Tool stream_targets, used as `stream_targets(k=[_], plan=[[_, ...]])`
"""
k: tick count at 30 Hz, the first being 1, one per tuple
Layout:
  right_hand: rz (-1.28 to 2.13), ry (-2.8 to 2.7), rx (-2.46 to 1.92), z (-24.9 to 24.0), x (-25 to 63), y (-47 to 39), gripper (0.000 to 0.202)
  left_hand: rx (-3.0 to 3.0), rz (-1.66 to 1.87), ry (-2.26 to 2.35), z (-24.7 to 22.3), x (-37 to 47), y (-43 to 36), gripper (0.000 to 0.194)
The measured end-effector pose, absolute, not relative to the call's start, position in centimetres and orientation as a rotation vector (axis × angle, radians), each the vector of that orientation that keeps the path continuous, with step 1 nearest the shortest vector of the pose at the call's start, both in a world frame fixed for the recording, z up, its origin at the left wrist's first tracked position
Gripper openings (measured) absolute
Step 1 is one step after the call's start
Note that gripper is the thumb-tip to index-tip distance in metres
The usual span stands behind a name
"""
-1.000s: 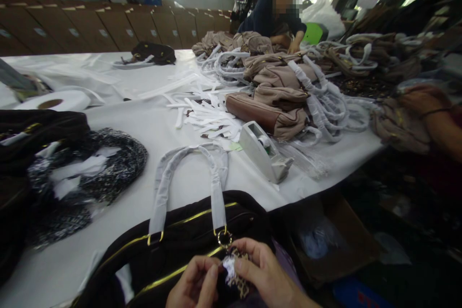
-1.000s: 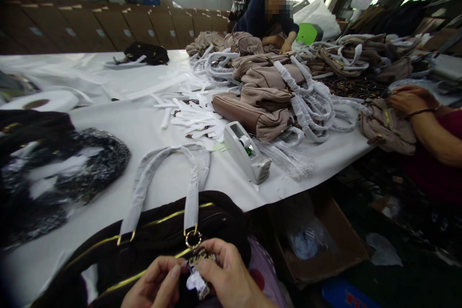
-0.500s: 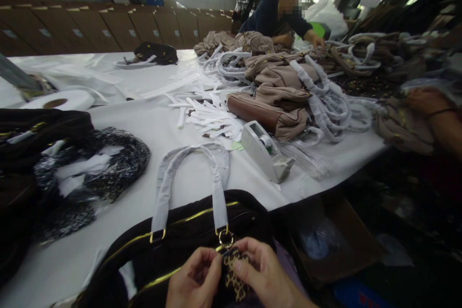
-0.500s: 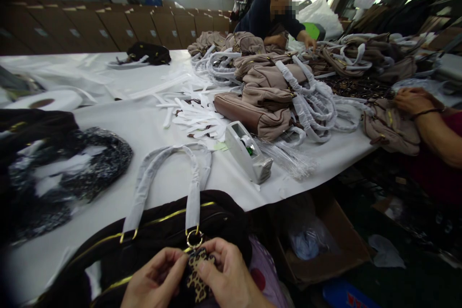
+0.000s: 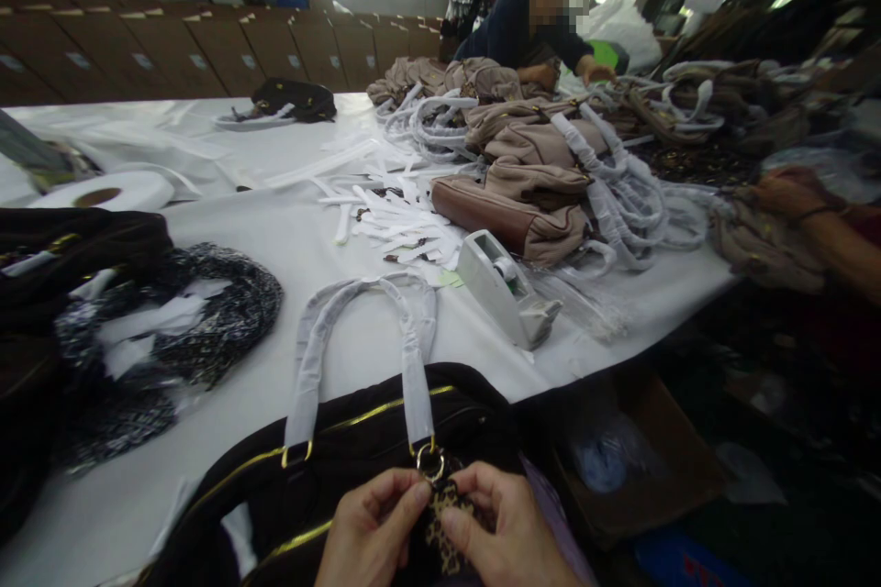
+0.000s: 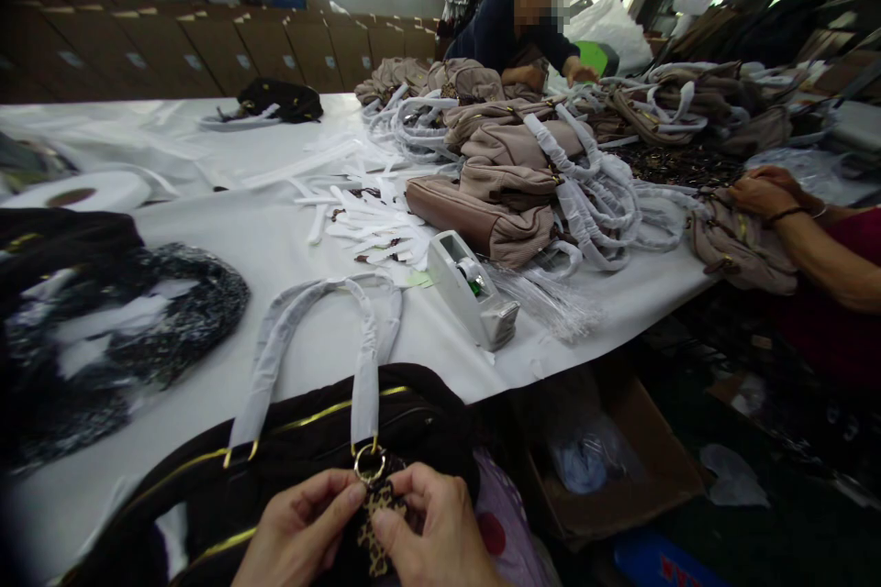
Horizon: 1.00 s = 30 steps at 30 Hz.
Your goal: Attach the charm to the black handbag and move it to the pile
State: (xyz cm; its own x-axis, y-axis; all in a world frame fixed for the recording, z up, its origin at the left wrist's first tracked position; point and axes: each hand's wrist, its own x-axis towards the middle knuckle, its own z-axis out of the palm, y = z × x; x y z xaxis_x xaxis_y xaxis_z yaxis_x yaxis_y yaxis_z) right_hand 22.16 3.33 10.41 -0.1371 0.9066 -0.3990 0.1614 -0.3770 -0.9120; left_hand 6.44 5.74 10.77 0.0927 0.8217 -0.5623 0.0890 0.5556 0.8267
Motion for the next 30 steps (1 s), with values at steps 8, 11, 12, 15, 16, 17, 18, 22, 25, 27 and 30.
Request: stream_targets(k=[8,11,12,15,16,17,18,22,25,27,30], plan=[[0.983,-1.715,-1.489,8.5,22.3,2.2,0.029,0.910,0.549,1.187,9.6,5.5,6.1,0.035],[0.797,-1.836,-1.350,8.3,22.2,2.2,0.028,0.818,0.606,1.134,9.7,5.8,6.0,0.032],[0.784,-1.854,-1.304,8.6,22.2,2.4,0.028,0.801,0.630,1.124,9.8,5.9,6.0,0.031],[1.048,-1.718,-1.341,9.6,22.1,2.9,0.038,0.822,0.657,1.125,10.0,6.1,5.9,0.029],[1.196,-1.598,-1.405,9.9,22.1,3.1,0.042,0.854,0.659,1.133,10.0,6.1,5.9,0.029],[1.337,-1.452,-1.471,10.1,22.1,3.3,0.044,0.897,0.663,1.141,10.0,6.1,5.9,0.028],[1.455,-1.302,-1.519,10.1,22.0,3.6,0.046,0.945,0.675,1.156,9.9,6.2,5.9,0.028],[1.711,-0.931,-1.522,10.0,21.6,4.9,0.044,1.147,0.688,1.212,9.3,6.1,5.9,0.027],[1.751,-0.843,-1.565,10.1,21.4,5.9,0.027,1.274,0.648,1.241,9.1,6.1,5.8,0.025],[1.780,-0.805,-1.580,10.2,21.4,6.4,0.017,1.322,0.652,1.267,9.2,6.2,5.8,0.023],[1.882,-0.726,-1.563,10.2,21.5,6.7,0.009,1.342,0.661,1.297,9.3,6.4,5.7,0.024]])
